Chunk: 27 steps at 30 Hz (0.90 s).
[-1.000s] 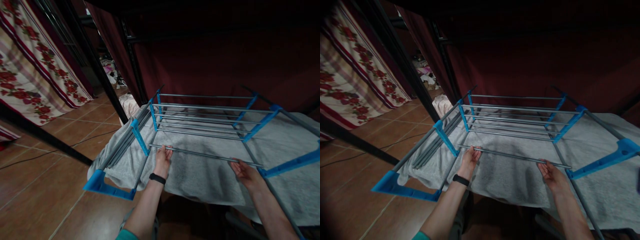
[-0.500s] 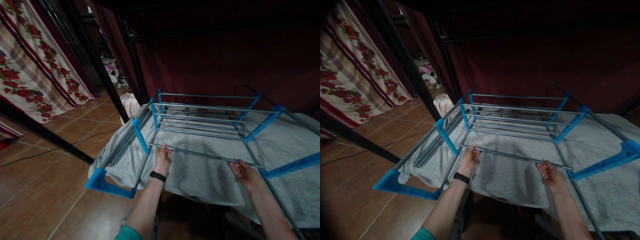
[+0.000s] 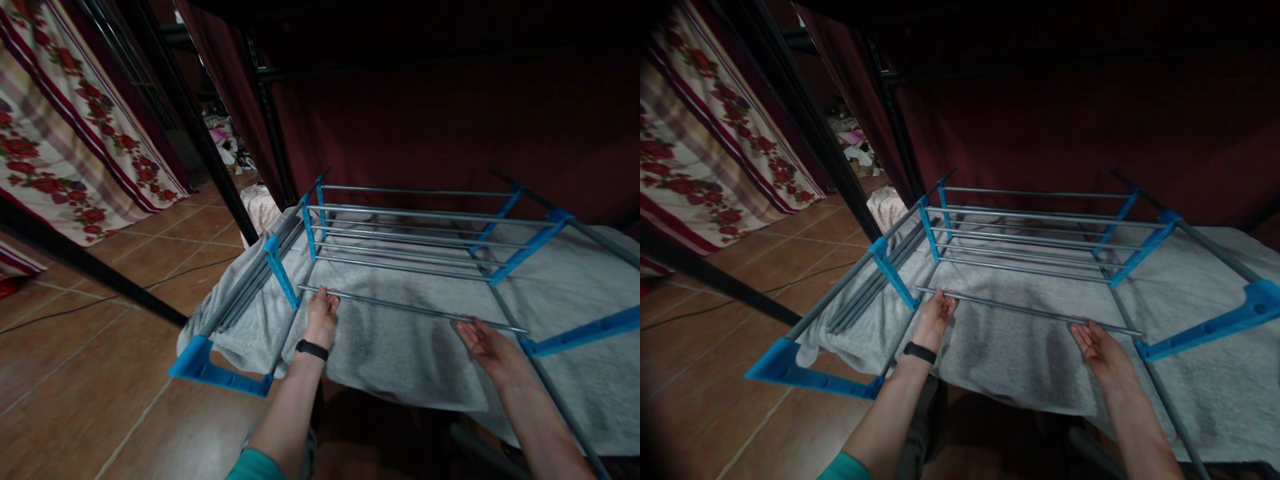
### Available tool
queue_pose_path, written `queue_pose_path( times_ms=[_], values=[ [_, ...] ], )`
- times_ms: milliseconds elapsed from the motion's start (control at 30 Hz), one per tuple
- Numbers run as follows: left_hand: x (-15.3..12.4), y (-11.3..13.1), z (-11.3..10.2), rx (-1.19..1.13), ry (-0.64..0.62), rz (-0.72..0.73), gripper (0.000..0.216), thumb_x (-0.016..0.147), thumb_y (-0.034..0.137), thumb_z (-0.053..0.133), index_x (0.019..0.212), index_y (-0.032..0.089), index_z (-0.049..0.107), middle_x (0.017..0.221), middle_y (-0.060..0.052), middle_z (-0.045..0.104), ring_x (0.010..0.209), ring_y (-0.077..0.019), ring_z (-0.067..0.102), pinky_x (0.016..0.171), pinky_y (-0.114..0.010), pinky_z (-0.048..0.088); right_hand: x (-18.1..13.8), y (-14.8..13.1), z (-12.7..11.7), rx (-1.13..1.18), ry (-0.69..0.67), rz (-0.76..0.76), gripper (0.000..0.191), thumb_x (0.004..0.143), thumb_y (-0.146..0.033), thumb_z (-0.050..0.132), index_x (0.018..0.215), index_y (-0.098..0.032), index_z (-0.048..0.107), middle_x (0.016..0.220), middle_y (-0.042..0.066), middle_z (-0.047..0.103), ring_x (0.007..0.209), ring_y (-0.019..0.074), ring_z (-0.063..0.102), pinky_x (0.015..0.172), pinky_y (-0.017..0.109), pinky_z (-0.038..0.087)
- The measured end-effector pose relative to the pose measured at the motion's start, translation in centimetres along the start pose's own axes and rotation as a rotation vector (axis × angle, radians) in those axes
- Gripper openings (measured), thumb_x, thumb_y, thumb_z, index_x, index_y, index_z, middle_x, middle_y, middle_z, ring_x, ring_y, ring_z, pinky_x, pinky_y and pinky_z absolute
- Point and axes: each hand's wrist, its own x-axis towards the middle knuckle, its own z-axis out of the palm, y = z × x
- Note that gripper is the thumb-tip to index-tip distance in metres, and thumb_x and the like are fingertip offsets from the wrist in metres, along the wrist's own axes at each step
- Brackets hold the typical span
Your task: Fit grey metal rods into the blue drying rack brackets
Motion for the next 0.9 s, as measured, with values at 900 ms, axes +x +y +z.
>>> queue_pose_path(
  times_ms=[900],
  values=[
    [-0.2, 1.4, 0.5, 0.128, 0.031, 0.032, 0.021, 0.090, 0.015, 0.043, 0.074, 0.022, 0.055, 0.071, -0.005, 0.064, 0.077, -0.0178, 0.067, 0.065, -0.028, 0.054, -2.6, 0.5, 1.6, 0.014, -0.070, 0.000, 0.016, 0.083, -0.007, 0.051, 0.078, -0.019, 0.059, 0.075, 0.006, 0.068, 0.070, 0.0129, 0.068, 0.069, 0.022, 0.060]
  ],
)
